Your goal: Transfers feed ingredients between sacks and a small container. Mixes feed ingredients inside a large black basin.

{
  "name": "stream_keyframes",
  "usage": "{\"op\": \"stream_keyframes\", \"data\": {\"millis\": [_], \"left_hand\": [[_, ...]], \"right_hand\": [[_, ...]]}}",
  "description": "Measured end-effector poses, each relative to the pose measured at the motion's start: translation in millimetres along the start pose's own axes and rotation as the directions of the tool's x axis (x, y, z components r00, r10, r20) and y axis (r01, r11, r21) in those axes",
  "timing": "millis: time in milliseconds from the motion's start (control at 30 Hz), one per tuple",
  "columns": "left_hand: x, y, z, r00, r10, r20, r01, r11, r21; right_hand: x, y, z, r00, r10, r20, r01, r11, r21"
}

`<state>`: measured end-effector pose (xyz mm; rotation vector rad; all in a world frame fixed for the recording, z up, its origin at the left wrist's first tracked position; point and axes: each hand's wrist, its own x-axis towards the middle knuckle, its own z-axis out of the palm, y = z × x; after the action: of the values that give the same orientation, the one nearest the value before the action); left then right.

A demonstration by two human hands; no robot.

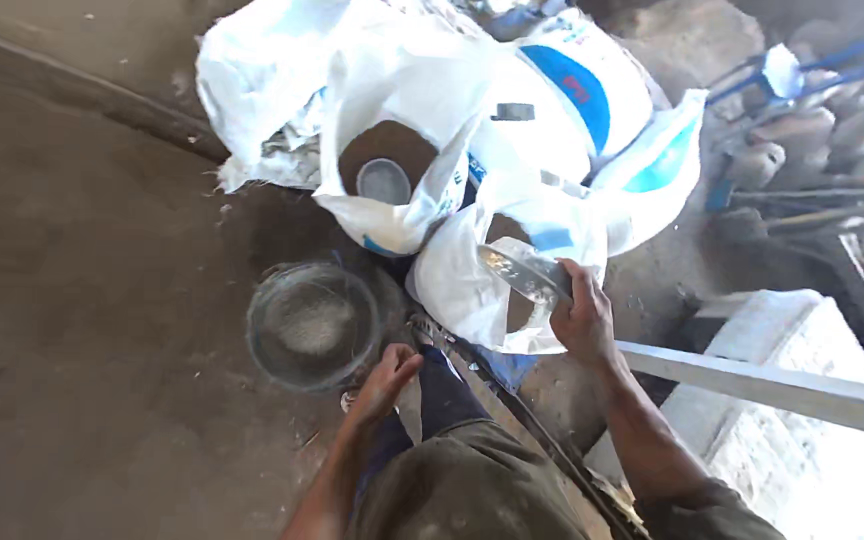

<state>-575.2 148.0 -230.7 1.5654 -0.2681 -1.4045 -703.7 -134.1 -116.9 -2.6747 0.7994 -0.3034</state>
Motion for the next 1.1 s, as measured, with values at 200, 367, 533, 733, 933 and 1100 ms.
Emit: {"op": "stream_keyframes", "data": {"millis": [200, 367, 533, 733, 933, 1100], "left_hand": [[95.3, 90.3, 84.2, 0.964, -0.237, -0.121, 0.263, 0.922, 0.285], [108.2, 101.3, 101.5, 0.928, -0.328, -0.176, 0.370, 0.871, 0.323], [103.6, 80.9, 94.4, 0.925, -0.139, -0.353, 0.084, 0.982, -0.167], [113.9, 89.5, 92.3, 0.908, -0.157, -0.387, 0.072, 0.971, -0.226], [111.7, 95.2, 85.9, 0.922, -0.183, -0.341, 0.159, 0.983, -0.096], [95.0, 84.3, 70.3, 0.968, -0.131, -0.213, 0.107, 0.987, -0.117]], "right_hand": [[102.8, 188.0, 140.1, 0.868, 0.437, 0.235, -0.414, 0.899, -0.140], [133.0, 239.1, 220.7, 0.688, 0.465, 0.557, -0.398, 0.884, -0.247], [79.6, 276.7, 281.1, 0.367, 0.440, 0.820, -0.604, 0.783, -0.151], [65.2, 249.8, 281.8, 0.079, 0.336, 0.939, -0.751, 0.639, -0.166], [84.5, 204.1, 231.6, 0.182, 0.256, 0.949, -0.808, 0.589, -0.004], [97.0, 224.2, 208.9, 0.316, 0.387, 0.866, -0.809, 0.587, 0.033]]}}
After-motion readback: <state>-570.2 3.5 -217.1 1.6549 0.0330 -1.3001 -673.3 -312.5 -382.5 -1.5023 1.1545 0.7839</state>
